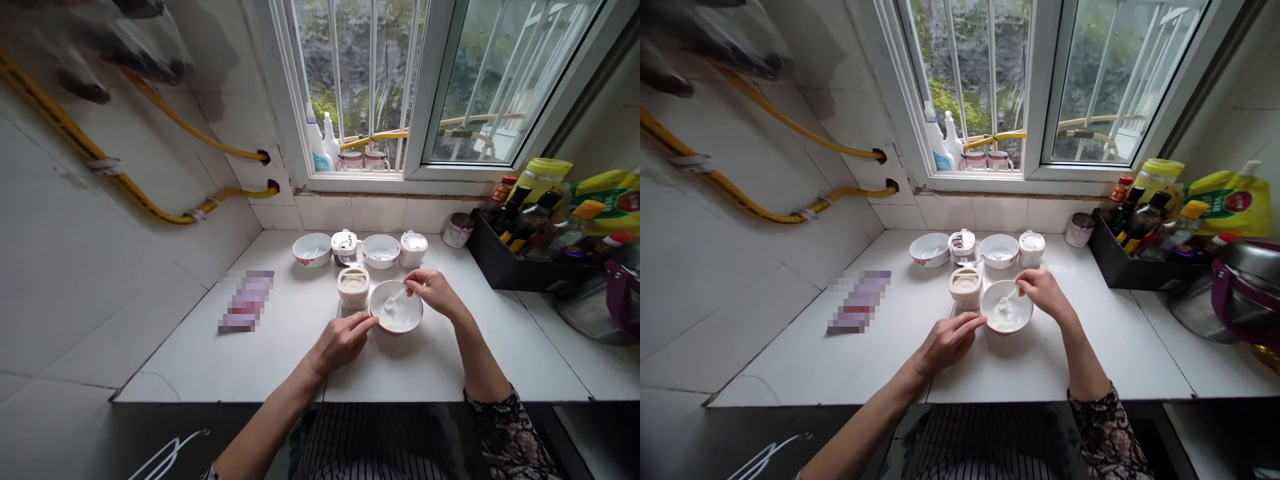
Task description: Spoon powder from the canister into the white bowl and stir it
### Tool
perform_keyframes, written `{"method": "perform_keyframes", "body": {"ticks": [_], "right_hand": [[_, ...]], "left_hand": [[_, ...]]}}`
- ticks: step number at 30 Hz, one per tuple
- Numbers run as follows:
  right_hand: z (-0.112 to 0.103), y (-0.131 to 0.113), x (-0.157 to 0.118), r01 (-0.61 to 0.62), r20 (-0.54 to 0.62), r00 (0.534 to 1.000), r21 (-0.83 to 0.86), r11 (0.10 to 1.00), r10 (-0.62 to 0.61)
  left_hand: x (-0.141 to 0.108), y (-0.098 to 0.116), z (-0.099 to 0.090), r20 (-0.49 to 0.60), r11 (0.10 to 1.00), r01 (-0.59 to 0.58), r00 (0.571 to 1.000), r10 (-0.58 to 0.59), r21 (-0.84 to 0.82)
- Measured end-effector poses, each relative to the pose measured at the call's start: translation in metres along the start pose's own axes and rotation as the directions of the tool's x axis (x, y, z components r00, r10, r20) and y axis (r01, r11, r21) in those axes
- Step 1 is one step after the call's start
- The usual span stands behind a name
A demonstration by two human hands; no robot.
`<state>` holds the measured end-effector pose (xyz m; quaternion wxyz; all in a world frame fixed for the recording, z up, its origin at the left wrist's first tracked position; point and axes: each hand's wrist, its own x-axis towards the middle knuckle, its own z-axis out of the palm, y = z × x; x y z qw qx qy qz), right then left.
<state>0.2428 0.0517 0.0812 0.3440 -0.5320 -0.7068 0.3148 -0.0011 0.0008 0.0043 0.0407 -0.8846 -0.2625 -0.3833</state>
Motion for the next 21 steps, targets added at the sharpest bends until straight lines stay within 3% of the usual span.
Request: {"method": "perform_keyframes", "body": {"ticks": [3,9,21], "right_hand": [[0.006,-0.003,-0.003,0.019,0.078,0.997,-0.121,0.992,-0.010],[0.014,-0.005,-0.003,-0.005,0.118,0.993,-0.045,0.999,0.010],[0.006,0.005,0.006,-0.156,0.032,0.988,0.329,0.931,0.154]], "left_hand": [[0.000,0.000,-0.001,0.009,1.000,0.004,1.000,-0.004,0.006],[0.000,0.000,0.000,-0.002,1.000,0.001,1.000,-0.001,0.030],[0.000,0.000,0.000,0.009,1.000,0.002,1.000,-0.002,0.020]]}}
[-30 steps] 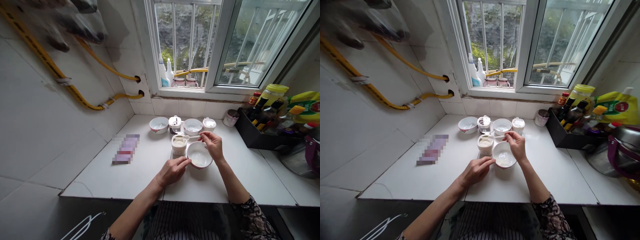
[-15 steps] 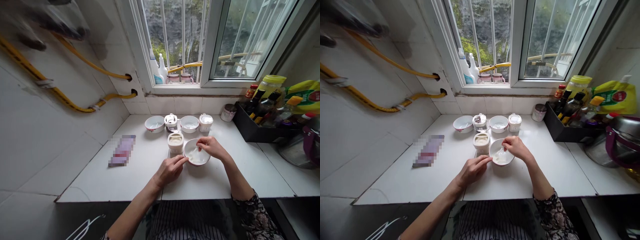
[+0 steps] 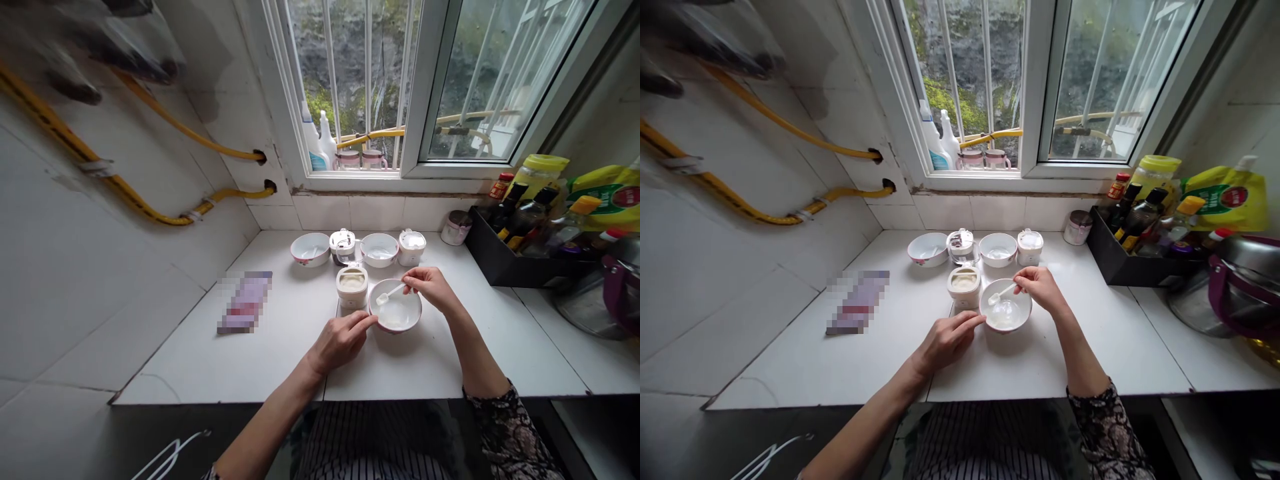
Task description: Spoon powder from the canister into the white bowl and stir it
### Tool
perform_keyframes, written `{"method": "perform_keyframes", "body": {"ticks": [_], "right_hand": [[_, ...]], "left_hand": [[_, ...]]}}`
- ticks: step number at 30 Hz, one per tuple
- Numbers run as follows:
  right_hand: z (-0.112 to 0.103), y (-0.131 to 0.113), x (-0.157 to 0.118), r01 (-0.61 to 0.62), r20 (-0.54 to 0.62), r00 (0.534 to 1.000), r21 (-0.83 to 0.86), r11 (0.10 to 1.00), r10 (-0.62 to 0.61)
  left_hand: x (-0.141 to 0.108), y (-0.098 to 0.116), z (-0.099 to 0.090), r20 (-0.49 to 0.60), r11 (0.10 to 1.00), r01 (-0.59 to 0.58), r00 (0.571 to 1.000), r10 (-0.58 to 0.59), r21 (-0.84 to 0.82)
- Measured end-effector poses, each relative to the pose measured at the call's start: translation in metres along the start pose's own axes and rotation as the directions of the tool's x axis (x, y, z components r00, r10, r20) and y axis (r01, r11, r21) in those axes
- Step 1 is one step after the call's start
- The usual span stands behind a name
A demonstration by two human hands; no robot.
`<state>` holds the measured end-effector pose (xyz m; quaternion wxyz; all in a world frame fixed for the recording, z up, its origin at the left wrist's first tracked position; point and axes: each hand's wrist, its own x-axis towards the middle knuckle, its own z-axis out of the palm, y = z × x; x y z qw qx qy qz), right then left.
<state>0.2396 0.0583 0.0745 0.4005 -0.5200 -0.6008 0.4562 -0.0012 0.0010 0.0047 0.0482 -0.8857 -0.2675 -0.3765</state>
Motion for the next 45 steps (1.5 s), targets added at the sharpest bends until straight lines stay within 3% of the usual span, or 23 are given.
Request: {"method": "perform_keyframes", "body": {"ticks": [9,12,15,18,20,22,24,26,30,32,35,39,45], "right_hand": [[-0.007,-0.001,0.004,-0.012,-0.041,0.999,0.182,0.983,0.020],[0.002,-0.002,0.007,0.060,-0.149,0.988,0.221,0.973,-0.027],[0.021,-0.005,0.007,0.178,-0.292,0.948,0.156,0.971,-0.127],[0.041,-0.008,0.003,0.365,-0.364,0.857,-0.073,0.928,-0.366],[0.050,-0.009,0.000,0.533,-0.284,0.738,-0.310,0.787,-0.611],[0.055,-0.008,-0.003,0.644,-0.143,0.613,-0.479,0.597,-0.777],[0.057,-0.007,-0.004,0.678,-0.072,0.556,-0.537,0.502,-0.828],[0.055,-0.008,-0.005,0.647,-0.130,0.593,-0.511,0.566,-0.795],[0.041,-0.009,-0.004,0.417,-0.307,0.834,-0.192,0.888,-0.458],[0.028,-0.009,-0.002,0.299,-0.290,0.911,-0.023,0.954,-0.292],[0.005,-0.009,-0.001,0.239,-0.233,0.945,0.014,0.971,-0.229],[-0.016,-0.010,-0.006,0.200,-0.046,0.977,-0.170,0.965,-0.211],[-0.008,-0.011,-0.015,0.152,0.111,0.987,-0.432,0.889,-0.115]], "left_hand": [[0.001,0.001,0.000,-0.009,1.000,-0.008,1.000,0.007,-0.013],[0.002,0.001,0.001,-0.016,1.000,-0.012,1.000,0.012,-0.003],[0.002,0.000,0.002,-0.030,1.000,-0.013,0.999,0.014,0.002],[0.001,0.000,0.003,-0.036,1.000,-0.013,0.999,0.013,0.008],[0.001,0.000,0.003,-0.034,1.000,-0.010,0.999,0.010,0.016],[0.001,0.000,0.003,-0.030,1.000,-0.004,1.000,0.005,0.021],[0.001,0.000,0.003,-0.024,1.000,0.000,1.000,0.000,0.022],[0.000,0.000,0.003,-0.021,1.000,0.001,1.000,-0.001,0.022],[0.000,0.000,0.003,-0.013,1.000,0.005,1.000,-0.005,0.010],[0.000,0.000,0.003,-0.019,1.000,0.000,1.000,0.000,0.002],[0.000,0.000,0.003,-0.035,1.000,-0.009,0.999,0.009,0.002],[0.000,-0.001,0.003,-0.022,1.000,-0.002,1.000,0.003,0.008],[-0.001,-0.001,0.002,-0.014,1.000,-0.007,1.000,0.007,-0.002]]}}
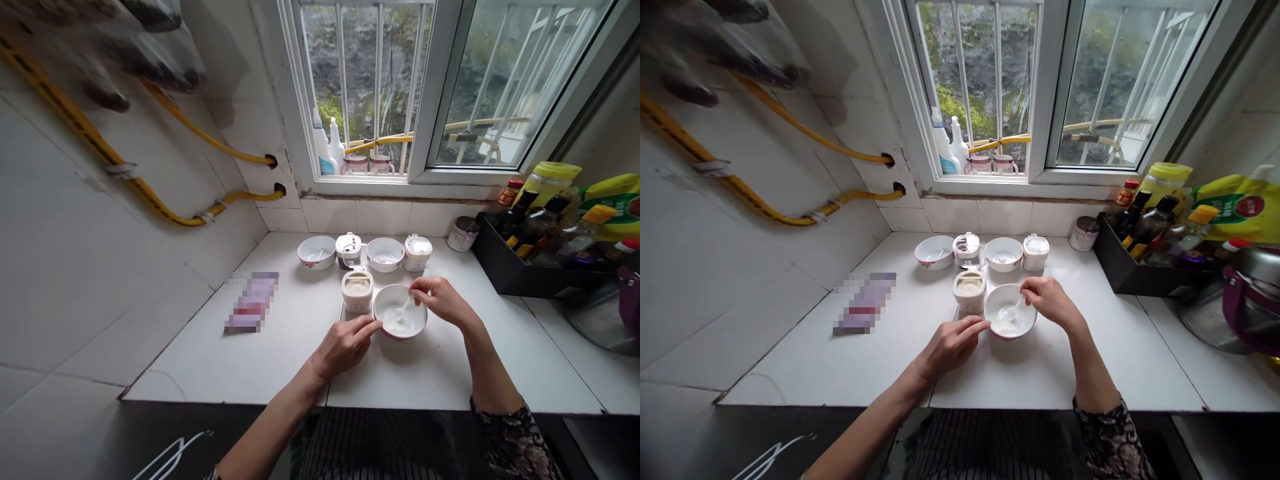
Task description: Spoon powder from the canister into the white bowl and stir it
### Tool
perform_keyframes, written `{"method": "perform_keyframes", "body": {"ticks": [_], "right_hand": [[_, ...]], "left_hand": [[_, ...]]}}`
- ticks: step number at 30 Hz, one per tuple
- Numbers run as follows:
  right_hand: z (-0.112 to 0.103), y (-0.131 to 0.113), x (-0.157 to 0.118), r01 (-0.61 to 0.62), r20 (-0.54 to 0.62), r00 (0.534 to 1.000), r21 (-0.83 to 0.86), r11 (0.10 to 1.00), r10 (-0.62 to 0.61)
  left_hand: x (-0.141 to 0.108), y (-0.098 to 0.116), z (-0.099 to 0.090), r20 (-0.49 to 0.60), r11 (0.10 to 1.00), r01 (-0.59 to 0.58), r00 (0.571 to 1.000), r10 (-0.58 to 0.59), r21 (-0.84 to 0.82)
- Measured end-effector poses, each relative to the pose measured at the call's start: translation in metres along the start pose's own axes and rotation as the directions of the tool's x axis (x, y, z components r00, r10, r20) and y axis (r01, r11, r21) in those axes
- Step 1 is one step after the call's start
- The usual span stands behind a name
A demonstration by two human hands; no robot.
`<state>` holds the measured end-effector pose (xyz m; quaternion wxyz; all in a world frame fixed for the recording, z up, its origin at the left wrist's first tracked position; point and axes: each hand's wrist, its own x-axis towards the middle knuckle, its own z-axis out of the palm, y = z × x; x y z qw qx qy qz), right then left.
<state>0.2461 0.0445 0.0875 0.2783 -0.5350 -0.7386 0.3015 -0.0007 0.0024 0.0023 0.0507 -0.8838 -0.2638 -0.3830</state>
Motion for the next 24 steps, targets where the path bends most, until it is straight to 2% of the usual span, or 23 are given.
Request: {"method": "perform_keyframes", "body": {"ticks": [4,10,16,21,24], "right_hand": [[0.009,-0.004,0.002,0.019,0.054,0.998,0.057,0.998,-0.022],[0.005,-0.001,0.004,-0.014,-0.015,1.000,0.272,0.962,0.018],[0.003,0.006,0.010,-0.078,-0.012,0.995,0.466,0.881,0.094],[0.002,0.009,0.013,-0.112,-0.024,0.989,0.511,0.852,0.145],[0.003,0.009,0.013,-0.118,-0.020,0.989,0.486,0.866,0.146]], "left_hand": [[0.000,0.000,-0.001,0.011,1.000,0.008,1.000,-0.008,0.000],[0.000,0.001,-0.002,0.021,1.000,0.015,1.000,-0.015,-0.004],[-0.001,0.000,-0.001,0.016,1.000,0.016,1.000,-0.016,-0.002],[0.000,0.000,-0.001,0.010,1.000,0.002,1.000,-0.002,-0.003],[0.000,0.000,-0.001,-0.001,1.000,0.000,1.000,0.000,0.000]]}}
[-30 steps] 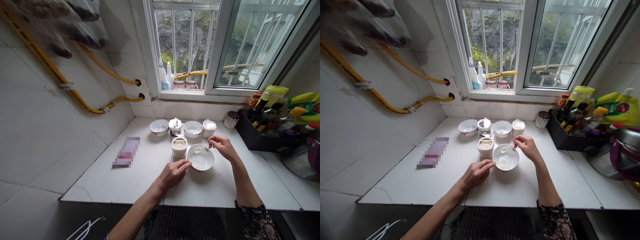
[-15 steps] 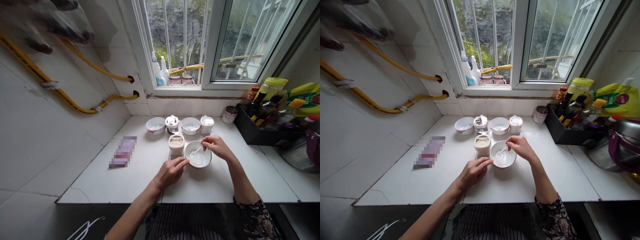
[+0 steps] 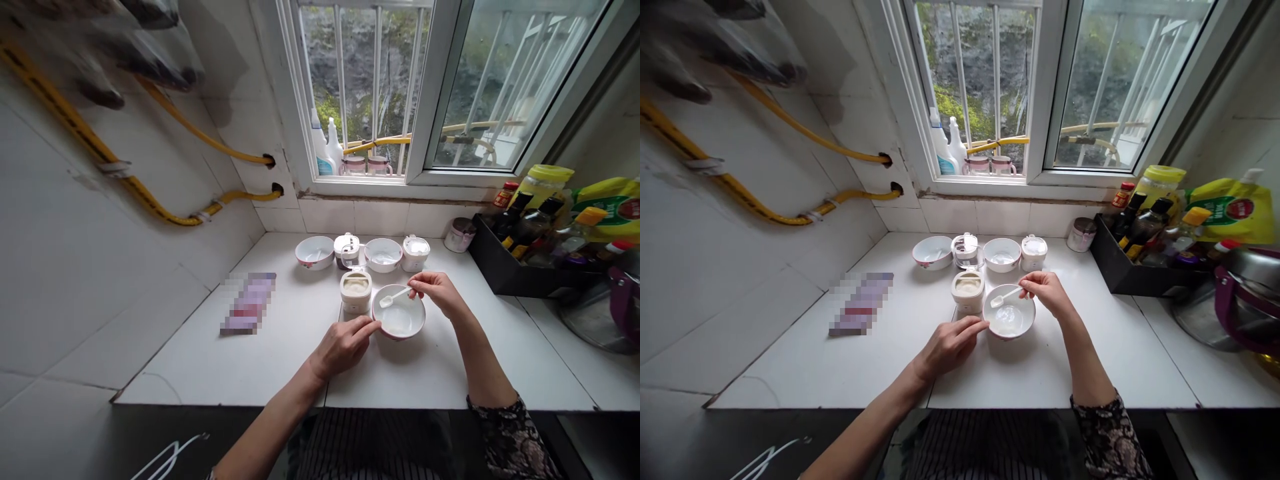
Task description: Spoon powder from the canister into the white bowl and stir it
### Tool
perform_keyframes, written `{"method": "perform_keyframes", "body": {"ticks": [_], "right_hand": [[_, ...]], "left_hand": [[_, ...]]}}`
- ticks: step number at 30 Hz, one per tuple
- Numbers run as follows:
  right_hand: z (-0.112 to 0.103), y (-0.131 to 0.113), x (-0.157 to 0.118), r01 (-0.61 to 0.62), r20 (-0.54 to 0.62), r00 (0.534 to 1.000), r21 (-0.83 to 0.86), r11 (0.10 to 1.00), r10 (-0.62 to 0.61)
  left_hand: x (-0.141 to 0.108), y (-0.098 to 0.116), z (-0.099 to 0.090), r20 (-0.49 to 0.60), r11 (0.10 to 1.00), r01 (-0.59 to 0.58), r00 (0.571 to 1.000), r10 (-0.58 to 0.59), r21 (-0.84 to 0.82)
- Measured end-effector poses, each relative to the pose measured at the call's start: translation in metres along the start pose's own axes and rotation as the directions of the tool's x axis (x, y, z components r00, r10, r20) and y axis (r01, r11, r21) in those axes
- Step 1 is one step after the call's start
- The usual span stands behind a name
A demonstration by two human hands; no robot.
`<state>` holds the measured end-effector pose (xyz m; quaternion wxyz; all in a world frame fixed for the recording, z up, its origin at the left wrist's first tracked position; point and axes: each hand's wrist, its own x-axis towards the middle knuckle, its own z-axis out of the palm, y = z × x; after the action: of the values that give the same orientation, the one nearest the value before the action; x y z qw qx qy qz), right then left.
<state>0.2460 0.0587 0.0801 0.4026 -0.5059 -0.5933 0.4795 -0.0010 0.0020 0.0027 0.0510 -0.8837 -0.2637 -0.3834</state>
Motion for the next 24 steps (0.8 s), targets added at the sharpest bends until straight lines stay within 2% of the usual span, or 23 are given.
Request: {"method": "perform_keyframes", "body": {"ticks": [6,9,13,19,24], "right_hand": [[0.013,0.002,-0.004,0.093,0.029,0.996,-0.288,0.953,-0.089],[0.019,0.001,-0.007,0.148,0.079,0.989,-0.339,0.929,-0.128],[0.022,0.001,-0.008,0.113,0.095,0.991,-0.248,0.962,-0.093],[0.013,0.001,-0.003,0.011,0.058,0.998,-0.034,0.999,-0.009],[0.008,-0.001,-0.002,0.001,0.014,1.000,0.003,1.000,-0.001]], "left_hand": [[0.000,0.000,0.000,0.007,1.000,0.010,1.000,-0.010,-0.006],[0.000,0.000,0.000,0.005,1.000,0.011,1.000,-0.011,-0.005],[0.000,0.001,0.000,0.011,1.000,0.013,1.000,-0.013,-0.003],[0.001,0.001,-0.002,-0.008,1.000,-0.010,1.000,0.010,0.001],[0.001,0.001,-0.001,-0.008,1.000,-0.011,1.000,0.011,-0.002]]}}
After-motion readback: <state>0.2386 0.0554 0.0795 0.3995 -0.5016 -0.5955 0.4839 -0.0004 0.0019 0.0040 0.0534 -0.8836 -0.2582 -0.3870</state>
